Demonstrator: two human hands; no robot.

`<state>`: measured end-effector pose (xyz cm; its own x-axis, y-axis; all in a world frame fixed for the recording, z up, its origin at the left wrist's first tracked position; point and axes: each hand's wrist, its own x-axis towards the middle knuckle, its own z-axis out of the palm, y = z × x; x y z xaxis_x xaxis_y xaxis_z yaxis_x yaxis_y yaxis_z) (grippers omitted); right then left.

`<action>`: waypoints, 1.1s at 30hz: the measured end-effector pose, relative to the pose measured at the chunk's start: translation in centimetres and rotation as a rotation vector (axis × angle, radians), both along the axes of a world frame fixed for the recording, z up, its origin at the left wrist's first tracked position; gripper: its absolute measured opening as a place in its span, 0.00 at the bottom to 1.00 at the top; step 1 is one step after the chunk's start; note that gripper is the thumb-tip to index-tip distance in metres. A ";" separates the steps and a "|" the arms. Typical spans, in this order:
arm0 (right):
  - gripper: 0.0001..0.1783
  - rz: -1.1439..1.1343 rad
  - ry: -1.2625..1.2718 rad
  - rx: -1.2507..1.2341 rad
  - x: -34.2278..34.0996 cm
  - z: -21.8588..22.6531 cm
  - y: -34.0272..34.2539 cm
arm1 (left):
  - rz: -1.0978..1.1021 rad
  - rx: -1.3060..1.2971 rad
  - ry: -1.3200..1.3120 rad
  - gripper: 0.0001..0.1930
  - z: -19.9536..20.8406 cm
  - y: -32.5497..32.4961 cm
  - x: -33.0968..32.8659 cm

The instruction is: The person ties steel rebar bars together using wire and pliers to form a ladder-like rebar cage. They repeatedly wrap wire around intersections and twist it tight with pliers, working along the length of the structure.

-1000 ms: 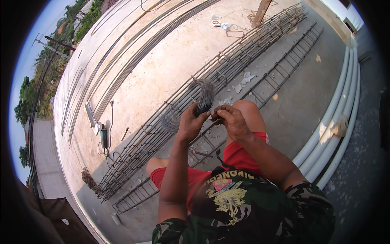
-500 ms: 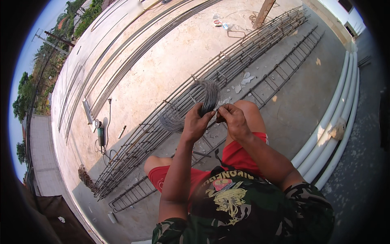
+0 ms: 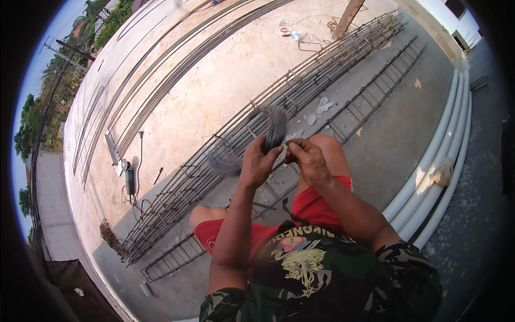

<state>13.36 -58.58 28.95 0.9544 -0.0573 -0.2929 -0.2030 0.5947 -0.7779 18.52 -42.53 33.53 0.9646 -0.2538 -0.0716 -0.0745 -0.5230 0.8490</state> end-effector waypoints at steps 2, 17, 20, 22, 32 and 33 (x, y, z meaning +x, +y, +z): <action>0.11 0.026 -0.033 -0.023 0.4 0.8 0.2 | -0.017 -0.047 0.048 0.34 0.3 0.0 0.2; 0.10 0.024 0.045 0.356 0.0 1.6 0.5 | -0.012 -0.048 -0.032 0.27 -0.1 -0.2 0.9; 0.12 0.040 0.031 0.271 0.8 0.2 0.0 | -0.043 0.004 -0.062 0.27 -1.3 -1.0 0.5; 0.13 0.070 -0.023 0.147 1.1 0.0 -1.1 | -0.039 0.039 -0.090 0.28 -1.9 -1.2 0.3; 0.15 -0.085 -0.592 -0.113 -1.5 21.2 -14.2 | -0.074 -0.026 -0.012 0.28 -2.4 -1.8 0.2; 0.15 -0.180 -0.608 -0.242 -2.0 24.3 -16.2 | -0.083 -0.023 -0.028 0.29 -2.5 -2.1 0.1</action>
